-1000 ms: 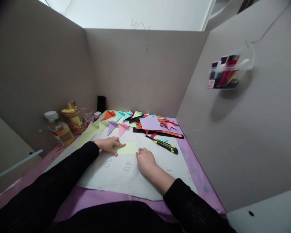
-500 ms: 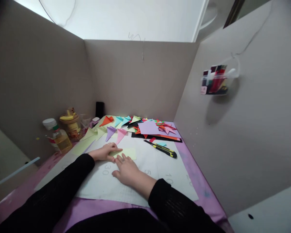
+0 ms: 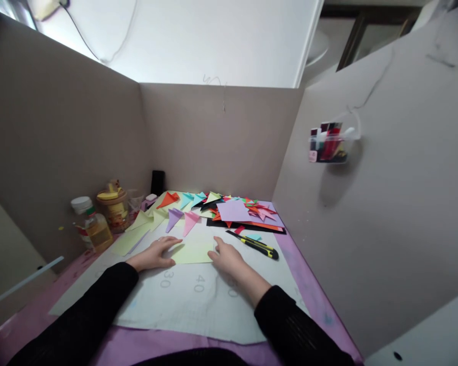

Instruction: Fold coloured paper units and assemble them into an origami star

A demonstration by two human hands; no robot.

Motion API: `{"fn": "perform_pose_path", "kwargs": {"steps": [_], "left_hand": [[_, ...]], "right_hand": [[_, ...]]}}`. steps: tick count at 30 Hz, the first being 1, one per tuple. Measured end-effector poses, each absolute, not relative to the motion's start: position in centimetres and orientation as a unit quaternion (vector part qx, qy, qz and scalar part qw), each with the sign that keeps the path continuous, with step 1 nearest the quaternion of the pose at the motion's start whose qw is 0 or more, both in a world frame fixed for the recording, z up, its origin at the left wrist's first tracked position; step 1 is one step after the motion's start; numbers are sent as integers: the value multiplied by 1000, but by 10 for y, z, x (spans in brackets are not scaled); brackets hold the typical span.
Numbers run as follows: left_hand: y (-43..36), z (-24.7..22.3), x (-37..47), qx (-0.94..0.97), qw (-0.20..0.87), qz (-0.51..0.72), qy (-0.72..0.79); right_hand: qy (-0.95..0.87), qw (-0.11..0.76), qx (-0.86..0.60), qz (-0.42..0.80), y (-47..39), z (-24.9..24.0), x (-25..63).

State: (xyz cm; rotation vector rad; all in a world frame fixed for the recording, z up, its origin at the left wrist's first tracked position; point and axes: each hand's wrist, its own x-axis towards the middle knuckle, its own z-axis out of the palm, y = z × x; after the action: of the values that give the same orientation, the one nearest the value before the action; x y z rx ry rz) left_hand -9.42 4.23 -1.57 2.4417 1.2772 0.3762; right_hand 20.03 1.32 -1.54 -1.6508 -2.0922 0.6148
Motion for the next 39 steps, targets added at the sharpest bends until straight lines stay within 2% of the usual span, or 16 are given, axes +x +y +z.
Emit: {"fn": "perform_pose_path", "kwargs": {"steps": [4, 8, 14, 17, 19, 24, 30, 34, 39], "left_hand": [[40, -14, -93, 861, 185, 145, 451], [40, -15, -93, 858, 203, 173, 439], [47, -24, -95, 762, 362, 329, 425], [48, -28, -92, 727, 428, 362, 397], [47, -29, -89, 736, 428, 348, 392], [39, -26, -77, 746, 344, 328, 465], [34, -17, -72, 705, 418, 334, 466], [30, -12, -65, 654, 414, 375, 511], [26, -16, -59, 655, 379, 369, 540]], "right_hand": [[-653, 364, -569, 343, 31, -37, 180], [-626, 419, -546, 366, 29, -41, 174], [-760, 400, -459, 226, 18, -24, 181], [-813, 387, -393, 186, 14, -21, 184], [-836, 367, -367, 179, 12, -21, 185], [-873, 315, -333, 165, 12, -17, 192], [-905, 249, -342, 47, 18, -18, 202], [-902, 239, -352, -69, 13, -26, 189], [-926, 244, -272, -96, 14, -38, 174]]}}
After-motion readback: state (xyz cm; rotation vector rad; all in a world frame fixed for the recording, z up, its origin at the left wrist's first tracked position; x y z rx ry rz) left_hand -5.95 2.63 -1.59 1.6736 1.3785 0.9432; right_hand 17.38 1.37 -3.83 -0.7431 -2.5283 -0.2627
